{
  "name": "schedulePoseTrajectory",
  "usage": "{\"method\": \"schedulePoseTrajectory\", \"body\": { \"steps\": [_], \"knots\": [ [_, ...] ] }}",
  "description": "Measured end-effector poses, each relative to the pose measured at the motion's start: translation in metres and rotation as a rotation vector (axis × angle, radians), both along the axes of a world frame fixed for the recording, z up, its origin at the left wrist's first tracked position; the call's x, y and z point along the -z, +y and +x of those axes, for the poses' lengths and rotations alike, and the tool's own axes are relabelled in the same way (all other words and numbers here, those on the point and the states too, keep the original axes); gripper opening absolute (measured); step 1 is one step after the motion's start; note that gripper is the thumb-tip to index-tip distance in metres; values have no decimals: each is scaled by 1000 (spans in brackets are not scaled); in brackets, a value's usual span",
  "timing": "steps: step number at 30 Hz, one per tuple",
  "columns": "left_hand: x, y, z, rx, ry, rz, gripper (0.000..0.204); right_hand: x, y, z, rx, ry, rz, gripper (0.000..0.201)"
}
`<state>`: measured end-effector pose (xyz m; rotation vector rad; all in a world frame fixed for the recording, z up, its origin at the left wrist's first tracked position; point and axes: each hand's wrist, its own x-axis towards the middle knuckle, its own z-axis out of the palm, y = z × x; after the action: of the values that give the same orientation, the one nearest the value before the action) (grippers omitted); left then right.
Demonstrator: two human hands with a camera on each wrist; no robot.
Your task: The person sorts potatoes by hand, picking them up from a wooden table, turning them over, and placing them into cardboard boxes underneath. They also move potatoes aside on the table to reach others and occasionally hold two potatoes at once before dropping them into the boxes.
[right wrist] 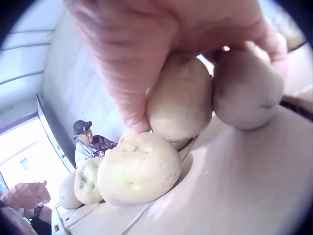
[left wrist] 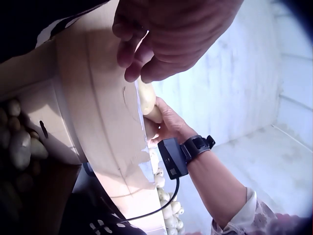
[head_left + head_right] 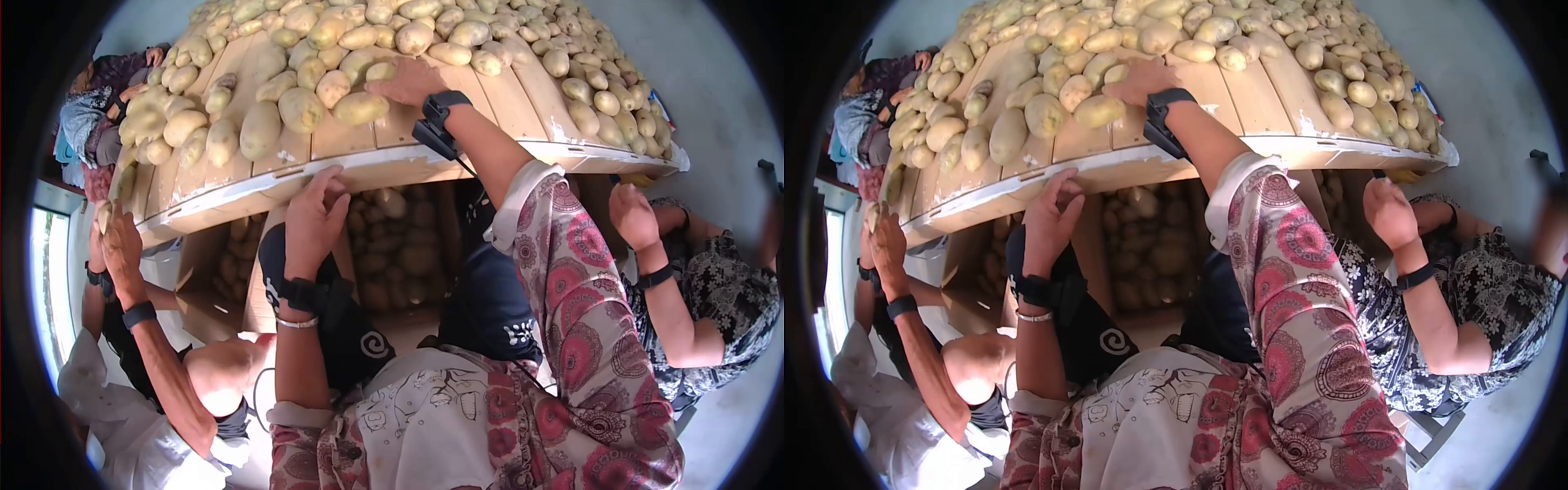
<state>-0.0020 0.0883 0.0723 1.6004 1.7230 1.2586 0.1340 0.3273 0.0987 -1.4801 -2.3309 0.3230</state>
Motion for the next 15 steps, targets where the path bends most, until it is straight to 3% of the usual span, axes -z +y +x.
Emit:
{"method": "schedulePoseTrajectory", "body": {
  "steps": [2, 3, 6, 7, 10, 15],
  "knots": [
    [-5, -4, 4, 32, 142, -20, 44, -28, -20, 2, -83, 9, -231, 86],
    [-6, -3, 5, 51, 155, 0, 53, -22, -19, -3, -176, -2, -214, 90],
    [0, 2, 7, 79, 150, 2, 56, -12, -37, -21, -47, 33, -70, 72],
    [3, 3, 7, 77, 224, 38, 58, -6, -34, -21, -84, 68, -25, 73],
    [2, 0, 7, 53, 150, -59, 58, -17, -27, -9, -138, 24, -307, 78],
    [5, 2, 2, 3, 139, 9, 58, -10, -32, 4, -254, 208, -256, 84]
  ]
}}
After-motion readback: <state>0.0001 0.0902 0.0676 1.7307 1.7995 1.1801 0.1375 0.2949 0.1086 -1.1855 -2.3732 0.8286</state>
